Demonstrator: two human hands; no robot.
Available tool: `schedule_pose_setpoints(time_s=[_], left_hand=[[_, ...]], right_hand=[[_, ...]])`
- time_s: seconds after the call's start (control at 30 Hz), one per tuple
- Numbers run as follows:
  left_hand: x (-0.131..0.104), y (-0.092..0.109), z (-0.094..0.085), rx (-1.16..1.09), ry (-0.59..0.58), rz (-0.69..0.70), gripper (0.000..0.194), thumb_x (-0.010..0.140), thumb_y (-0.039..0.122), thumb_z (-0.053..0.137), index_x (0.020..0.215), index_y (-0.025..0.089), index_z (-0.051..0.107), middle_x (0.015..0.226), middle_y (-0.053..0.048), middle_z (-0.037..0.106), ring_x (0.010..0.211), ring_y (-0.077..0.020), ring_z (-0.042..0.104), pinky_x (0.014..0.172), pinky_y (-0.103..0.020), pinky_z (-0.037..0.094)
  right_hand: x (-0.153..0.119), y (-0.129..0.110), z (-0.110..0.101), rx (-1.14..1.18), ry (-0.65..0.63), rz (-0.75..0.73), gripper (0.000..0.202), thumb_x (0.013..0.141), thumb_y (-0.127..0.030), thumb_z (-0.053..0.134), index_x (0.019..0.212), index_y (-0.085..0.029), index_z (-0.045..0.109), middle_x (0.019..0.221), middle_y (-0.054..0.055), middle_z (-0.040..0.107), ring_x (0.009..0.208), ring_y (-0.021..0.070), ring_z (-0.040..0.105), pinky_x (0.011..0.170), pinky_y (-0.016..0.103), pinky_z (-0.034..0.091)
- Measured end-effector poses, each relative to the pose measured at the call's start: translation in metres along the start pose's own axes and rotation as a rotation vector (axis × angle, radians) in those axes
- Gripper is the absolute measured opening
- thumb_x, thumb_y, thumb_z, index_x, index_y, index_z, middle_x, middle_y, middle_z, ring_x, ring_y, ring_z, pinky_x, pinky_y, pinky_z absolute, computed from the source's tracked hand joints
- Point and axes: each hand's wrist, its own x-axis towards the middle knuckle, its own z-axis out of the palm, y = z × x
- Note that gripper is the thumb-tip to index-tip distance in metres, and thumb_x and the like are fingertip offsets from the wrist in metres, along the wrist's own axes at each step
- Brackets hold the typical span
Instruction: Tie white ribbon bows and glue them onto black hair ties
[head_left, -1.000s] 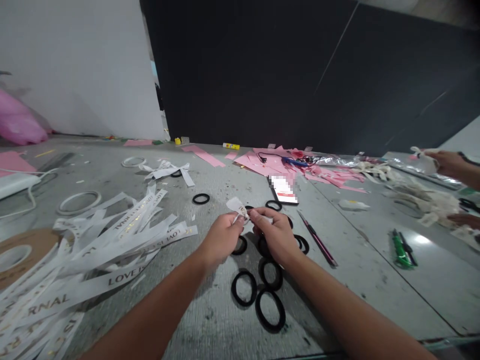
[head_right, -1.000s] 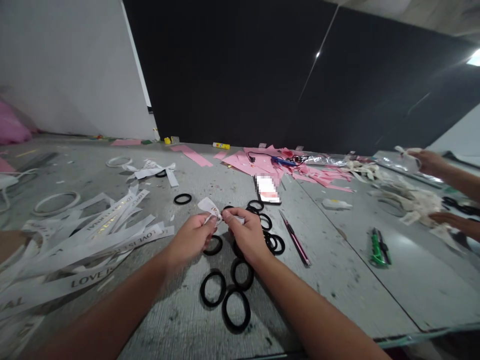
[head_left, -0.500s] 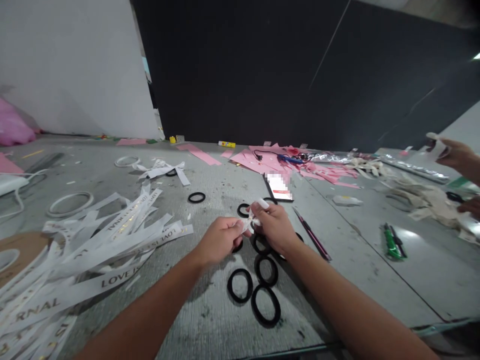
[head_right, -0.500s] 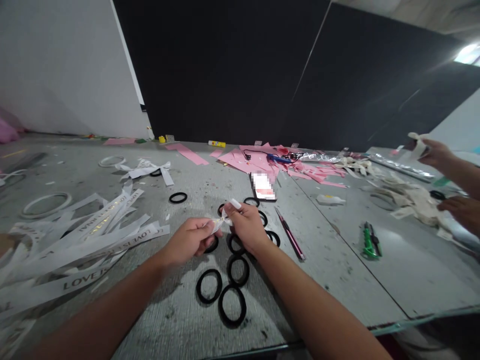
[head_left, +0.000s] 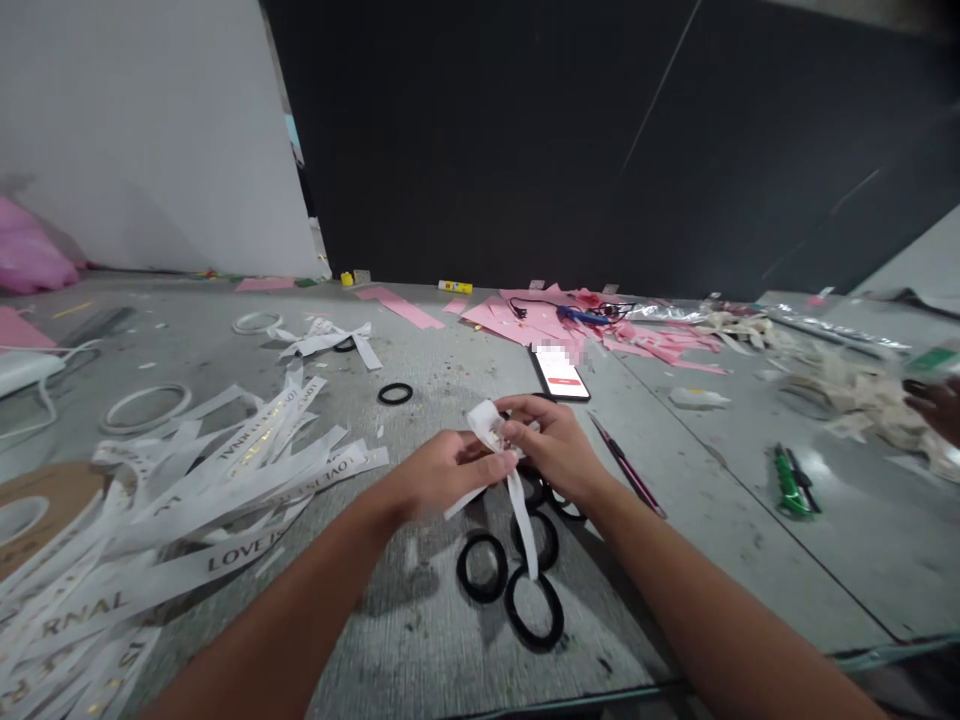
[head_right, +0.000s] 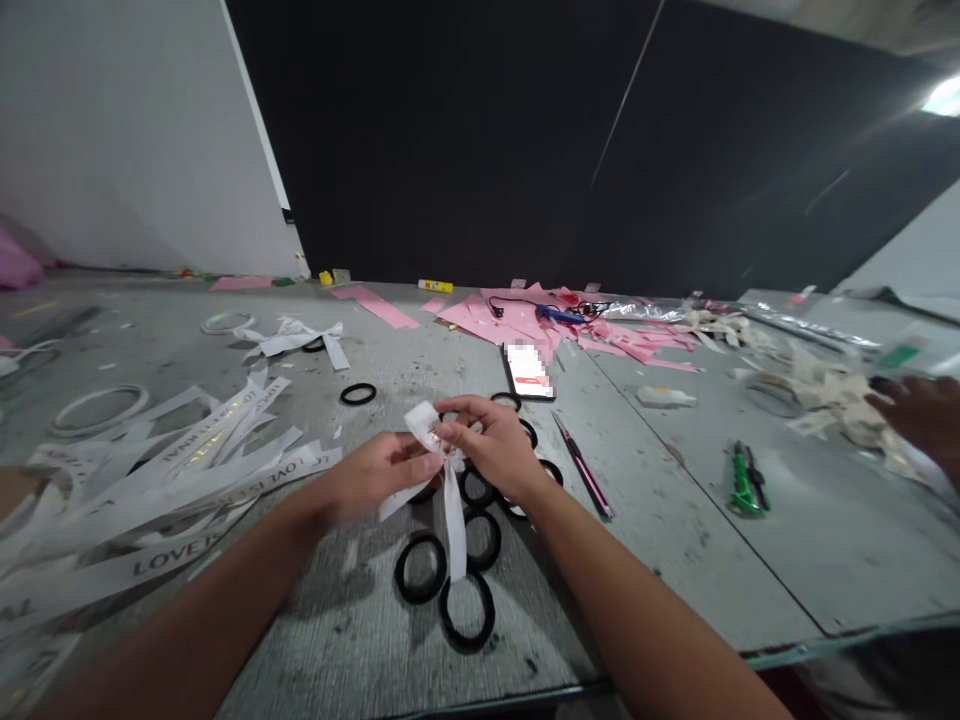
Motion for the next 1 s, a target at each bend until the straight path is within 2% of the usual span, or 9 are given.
schedule_pose_setpoints(time_s=[0.13,0.23,0.33,0.5,0.6,0.73,0.8,0.9,1.0], left_hand=[[0.006,-0.005,0.003,0.000,0.134,-0.020,0.036,0.078,0.050,0.067,0.078,0.014,0.066,0.065,-0.001,0.060,0.059,-0.0126,0.051,0.058,-0.025,0.037],[0.010,-0.009,0.006,-0.082,0.208,0.056,0.037,0.075,0.051,0.069,0.081,0.014,0.069,0.072,-0.005,0.067,0.063,-0.0150,0.057,0.061,-0.026,0.043],[0.013,-0.012,0.007,-0.122,0.350,0.104,0.036,0.075,0.049,0.069,0.077,0.013,0.069,0.075,-0.007,0.069,0.066,-0.0162,0.059,0.063,-0.027,0.046],[0.014,-0.019,0.006,-0.096,0.531,0.111,0.030,0.075,0.043,0.070,0.076,0.012,0.071,0.068,-0.005,0.068,0.065,-0.0170,0.060,0.063,-0.027,0.046],[0.015,-0.021,0.007,-0.090,0.612,0.122,0.025,0.076,0.037,0.070,0.083,0.014,0.074,0.077,-0.006,0.073,0.073,-0.0191,0.064,0.068,-0.028,0.048],[0.015,-0.021,0.012,-0.151,0.640,0.129,0.024,0.075,0.034,0.071,0.088,0.015,0.075,0.088,-0.008,0.076,0.085,-0.0223,0.068,0.078,-0.031,0.050],[0.015,-0.019,0.014,-0.166,0.664,0.120,0.024,0.073,0.032,0.073,0.088,0.014,0.075,0.087,-0.009,0.076,0.084,-0.0229,0.069,0.078,-0.031,0.051],[0.015,-0.019,0.015,-0.199,0.673,0.103,0.027,0.070,0.033,0.077,0.090,0.014,0.075,0.087,-0.009,0.076,0.084,-0.0231,0.069,0.077,-0.031,0.051],[0.018,-0.024,0.014,-0.278,0.632,0.075,0.033,0.074,0.043,0.073,0.086,0.013,0.075,0.079,-0.008,0.074,0.079,-0.0219,0.068,0.074,-0.030,0.051]], right_hand=[[-0.002,0.000,0.002,0.096,-0.049,0.001,0.036,0.073,-0.041,0.075,0.105,-0.025,0.070,0.074,-0.003,0.059,0.055,0.0105,0.048,0.050,0.025,0.040],[-0.002,0.004,0.006,0.268,-0.045,0.040,0.036,0.072,-0.042,0.077,0.103,-0.026,0.070,0.081,-0.002,0.059,0.054,0.0091,0.050,0.050,0.025,0.041],[-0.001,0.005,0.008,0.399,-0.034,0.063,0.037,0.069,-0.042,0.080,0.099,-0.023,0.070,0.074,-0.002,0.061,0.056,0.0099,0.053,0.054,0.026,0.043],[0.001,0.006,0.009,0.371,0.034,0.077,0.031,0.070,-0.040,0.080,0.090,-0.019,0.070,0.064,-0.001,0.064,0.058,0.0120,0.058,0.056,0.027,0.046],[0.001,0.007,0.010,0.344,0.085,0.072,0.034,0.071,-0.040,0.079,0.095,-0.018,0.069,0.065,-0.002,0.064,0.057,0.0121,0.059,0.056,0.027,0.047],[-0.002,0.008,0.015,0.378,0.092,0.008,0.052,0.076,-0.038,0.075,0.123,-0.023,0.058,0.070,-0.005,0.063,0.058,0.0114,0.059,0.062,0.029,0.049],[-0.003,0.010,0.018,0.385,0.089,0.036,0.059,0.076,-0.040,0.075,0.128,-0.024,0.053,0.073,-0.004,0.063,0.063,0.0124,0.060,0.064,0.029,0.049],[-0.005,0.011,0.022,0.322,0.080,0.118,0.057,0.071,-0.042,0.079,0.120,-0.022,0.057,0.074,-0.003,0.065,0.066,0.0133,0.060,0.062,0.027,0.046],[-0.006,0.009,0.025,0.325,0.108,0.117,0.046,0.069,-0.041,0.080,0.106,-0.021,0.062,0.078,-0.001,0.067,0.071,0.0144,0.061,0.066,0.028,0.046]])
